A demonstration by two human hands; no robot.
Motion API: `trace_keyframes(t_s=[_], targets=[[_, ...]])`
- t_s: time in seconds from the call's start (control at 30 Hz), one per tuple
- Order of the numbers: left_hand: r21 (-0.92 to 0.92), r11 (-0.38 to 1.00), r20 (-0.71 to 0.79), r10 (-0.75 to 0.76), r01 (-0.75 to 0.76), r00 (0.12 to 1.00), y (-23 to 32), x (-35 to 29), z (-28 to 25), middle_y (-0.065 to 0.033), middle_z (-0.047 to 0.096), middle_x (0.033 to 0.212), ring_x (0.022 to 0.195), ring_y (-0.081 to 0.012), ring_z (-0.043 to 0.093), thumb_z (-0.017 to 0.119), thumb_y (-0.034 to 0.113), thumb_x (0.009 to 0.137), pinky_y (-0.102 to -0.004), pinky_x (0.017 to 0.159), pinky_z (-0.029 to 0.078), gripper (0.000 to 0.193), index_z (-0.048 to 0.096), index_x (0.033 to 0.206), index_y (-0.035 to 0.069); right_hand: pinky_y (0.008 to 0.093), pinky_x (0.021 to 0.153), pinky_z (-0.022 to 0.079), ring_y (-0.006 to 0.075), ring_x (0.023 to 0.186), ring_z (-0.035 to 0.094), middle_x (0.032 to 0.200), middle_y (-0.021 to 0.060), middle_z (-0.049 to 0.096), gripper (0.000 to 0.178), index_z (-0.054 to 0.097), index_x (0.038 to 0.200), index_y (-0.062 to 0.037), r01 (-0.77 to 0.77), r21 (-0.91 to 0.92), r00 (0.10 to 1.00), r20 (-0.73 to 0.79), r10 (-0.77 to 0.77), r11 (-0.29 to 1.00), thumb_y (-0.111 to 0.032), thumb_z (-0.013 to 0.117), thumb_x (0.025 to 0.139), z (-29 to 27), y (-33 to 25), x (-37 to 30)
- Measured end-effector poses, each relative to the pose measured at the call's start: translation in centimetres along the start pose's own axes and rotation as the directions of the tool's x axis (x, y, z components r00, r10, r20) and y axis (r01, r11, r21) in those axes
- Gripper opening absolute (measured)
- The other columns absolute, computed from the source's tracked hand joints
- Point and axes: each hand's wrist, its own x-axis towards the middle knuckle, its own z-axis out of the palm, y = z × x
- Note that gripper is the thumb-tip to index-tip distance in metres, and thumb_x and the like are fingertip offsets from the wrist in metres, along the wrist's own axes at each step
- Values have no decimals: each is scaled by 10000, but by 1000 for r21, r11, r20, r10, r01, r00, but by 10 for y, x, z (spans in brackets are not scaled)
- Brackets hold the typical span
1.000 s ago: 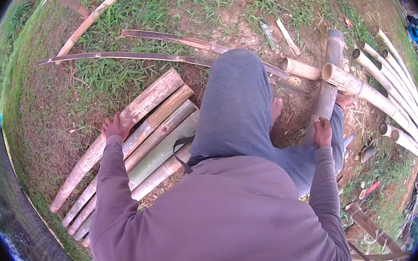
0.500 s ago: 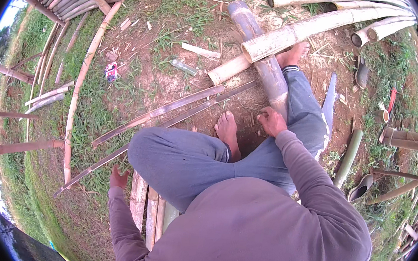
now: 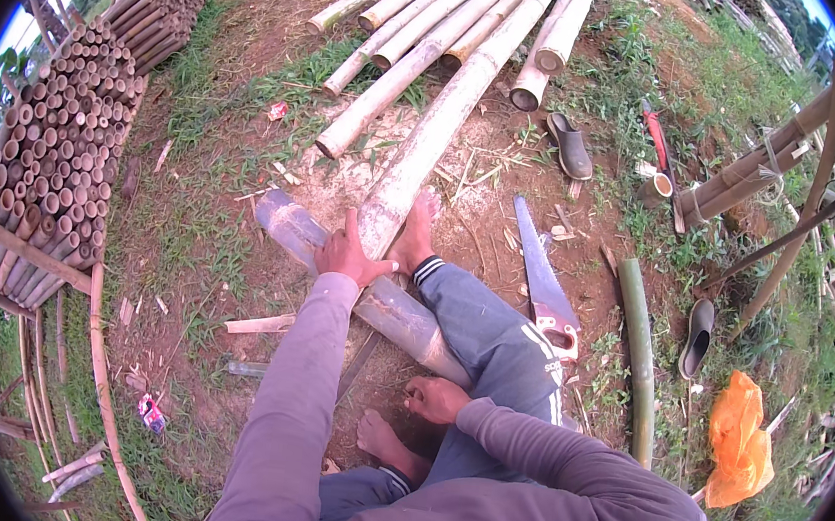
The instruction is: The person uses a hand saw to cut bamboo poles into shorter sections. They position each pole on a wooden support, saw through it, and then move the cut pieces aside to a pile on the ground.
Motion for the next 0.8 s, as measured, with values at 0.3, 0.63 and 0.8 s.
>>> trace_keyframes(t_s=[0.3, 0.63, 0.8], targets=[[-185, 983, 110, 28, -8, 994, -84, -49, -30, -242, 712, 1344, 1239, -443, 688, 964, 447, 672, -509, 1061, 536, 1193, 346, 1636, 112, 470, 845, 591, 351, 947, 778, 1006, 190, 799, 418, 696, 1255, -4, -109, 151, 994, -1, 110, 983, -333, 709, 997, -27, -12, 2], [186, 931, 162, -344, 314, 925, -264, -377, -160, -181, 736, 1287, 1178, -414, 711, 956, 372, 571, -525, 1060, 490, 1097, 463, 1523, 140, 453, 1082, 519, 349, 1269, 653, 1434, 242, 627, 903, 444, 1564, 68, 316, 875, 871, -420, 254, 366, -584, 721, 1004, -170, -94, 129], [258, 764, 56, -623, 591, 780, -318, -544, -175, -120, 699, 1368, 1270, -377, 666, 936, 282, 645, -578, 1135, 387, 1012, 458, 1525, 137, 555, 1256, 358, 405, 1486, 465, 1646, 238, 450, 1033, 326, 1664, -19, 424, 904, 878, -399, 265, -45, -726, 645, 981, -225, -153, 175]])
